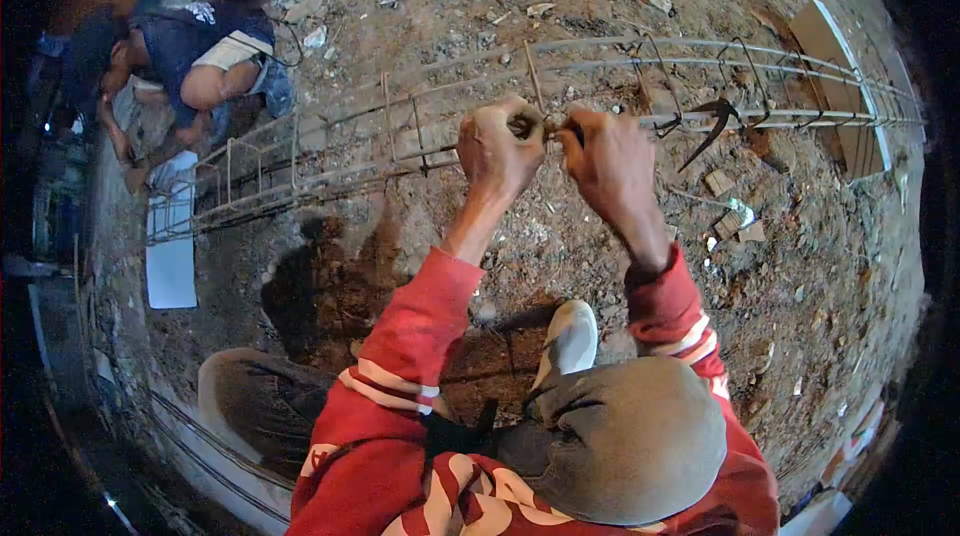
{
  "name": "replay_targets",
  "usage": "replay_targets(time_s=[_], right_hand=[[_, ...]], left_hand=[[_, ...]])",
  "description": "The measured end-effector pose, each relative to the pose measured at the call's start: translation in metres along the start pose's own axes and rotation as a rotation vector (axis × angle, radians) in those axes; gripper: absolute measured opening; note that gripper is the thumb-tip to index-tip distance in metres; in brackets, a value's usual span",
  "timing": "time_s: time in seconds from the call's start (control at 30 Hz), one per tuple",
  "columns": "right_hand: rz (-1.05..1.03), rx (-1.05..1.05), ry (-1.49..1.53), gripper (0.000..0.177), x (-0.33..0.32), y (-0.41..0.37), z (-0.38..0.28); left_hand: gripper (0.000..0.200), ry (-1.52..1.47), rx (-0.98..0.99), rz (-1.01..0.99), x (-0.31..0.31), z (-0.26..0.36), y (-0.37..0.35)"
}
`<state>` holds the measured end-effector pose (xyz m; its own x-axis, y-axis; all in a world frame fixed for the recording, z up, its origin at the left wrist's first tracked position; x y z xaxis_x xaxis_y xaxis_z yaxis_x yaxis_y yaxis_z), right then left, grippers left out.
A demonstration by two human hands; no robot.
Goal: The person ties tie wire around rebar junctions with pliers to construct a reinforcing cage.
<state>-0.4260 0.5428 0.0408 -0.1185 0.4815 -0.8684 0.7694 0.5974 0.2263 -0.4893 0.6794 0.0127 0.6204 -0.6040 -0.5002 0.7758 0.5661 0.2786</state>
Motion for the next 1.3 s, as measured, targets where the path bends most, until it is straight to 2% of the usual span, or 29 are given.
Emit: replay_targets(time_s=[0.03, 0.1, 0.13, 0.17, 0.23, 0.3, 0.33, 0.37, 0.43, 0.47, 0.5, 0.57, 0.63, 0.7, 0.77, 0.83, 0.9, 1.0, 1.07, 1.13, 1.2, 1.23, 1.3], right_hand=[[-0.042, -0.035, -0.064, 0.016, 0.0, 0.013, 0.0], [-0.155, -0.108, -0.111, 0.021, 0.01, 0.039, 0.007], [-0.109, -0.229, 0.033, 0.022, 0.014, 0.052, 0.013], [-0.377, -0.322, 0.12, 0.021, 0.023, 0.068, 0.005], [-0.589, -0.539, 0.181, 0.015, 0.043, 0.086, -0.001], [-0.766, -0.629, 0.333, 0.011, 0.055, 0.095, -0.003], [-0.798, -0.507, 0.45, 0.018, 0.067, 0.102, 0.01], [-0.8, -0.506, 0.437, 0.018, 0.068, 0.1, 0.014], [-0.939, -0.281, 0.77, 0.025, 0.075, 0.097, 0.025], [-0.996, -0.301, 0.661, 0.032, 0.089, 0.095, 0.031], [-1.004, -0.293, 0.655, 0.032, 0.102, 0.094, 0.039], [-0.88, -0.433, 0.351, 0.033, 0.115, 0.097, 0.044], [-0.818, -0.424, 0.308, 0.034, 0.098, 0.076, 0.042], [0.079, -0.285, 0.061, 0.029, 0.005, 0.049, 0.03], [0.002, 0.18, 0.364, 0.023, 0.013, -0.005, 0.059], [0.009, 0.303, 0.727, 0.026, 0.044, -0.038, 0.055], [-0.062, 0.329, 1.058, 0.04, 0.076, -0.043, 0.056], [-0.078, 0.23, 0.957, 0.032, 0.087, -0.031, 0.05], [0.275, 0.027, -0.271, 0.019, 0.042, -0.034, 0.028], [0.356, -0.059, -0.292, 0.016, 0.021, -0.048, 0.004], [0.485, -0.218, -0.298, 0.013, 0.01, -0.061, -0.018], [0.475, -0.224, -0.303, 0.013, 0.016, -0.066, -0.017], [0.313, -0.079, 0.041, 0.011, 0.039, -0.069, 0.007]], left_hand=[[0.013, 0.086, 0.146, 0.017, -0.004, 0.013, -0.002], [0.02, 0.073, 0.116, -0.025, -0.004, 0.009, -0.003], [0.017, 0.107, 0.143, -0.01, -0.006, 0.015, -0.007], [0.014, 0.14, 0.172, 0.007, -0.006, 0.019, -0.009], [0.014, 0.059, 0.181, 0.039, 0.0, 0.017, -0.014], [0.014, 0.015, 0.334, 0.149, -0.004, 0.026, -0.023], [0.013, 0.049, 0.374, 0.213, -0.002, 0.024, -0.028], [0.013, 0.038, 0.373, 0.22, 0.001, 0.02, -0.03], [0.012, 0.031, 0.346, 0.252, 0.006, 0.011, -0.033], [0.011, 0.032, 0.374, 0.267, 0.005, 0.01, -0.033], [0.011, 0.024, 0.365, 0.267, 0.007, 0.007, -0.034], [0.01, -0.009, 0.426, 0.313, 0.001, 0.011, -0.037], [0.01, -0.003, 0.391, 0.287, 0.002, 0.007, -0.035], [0.012, -0.007, 0.35, 0.278, 0.003, 0.005, -0.033], [0.011, 0.016, 0.341, 0.248, 0.003, 0.007, -0.033], [0.011, 0.002, 0.356, 0.263, 0.006, 0.004, -0.031], [0.01, -0.006, 0.38, 0.264, 0.007, 0.004, -0.032], [0.009, -0.001, 0.432, 0.28, 0.005, 0.007, -0.034], [0.008, -0.014, 0.443, 0.261, 0.004, 0.007, -0.034], [0.008, -0.032, 0.449, 0.25, 0.005, 0.005, -0.034], [0.009, -0.007, 0.575, 0.309, 0.004, 0.004, -0.042], [0.009, -0.012, 0.564, 0.313, 0.005, 0.0, -0.044], [0.013, -0.005, 0.612, 0.283, 0.009, -0.003, -0.048]])
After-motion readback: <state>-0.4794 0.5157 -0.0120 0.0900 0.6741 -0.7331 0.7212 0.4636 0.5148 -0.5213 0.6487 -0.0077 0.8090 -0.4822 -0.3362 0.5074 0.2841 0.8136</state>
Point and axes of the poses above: each hand's wrist, its own y-axis towards the middle knuckle, its own x-axis out of the palm, z = x × y, the point moved 8 cm from there along y, towards the middle knuckle, and after that the axes turned 3 degrees about -y, right-handed, at the moved point
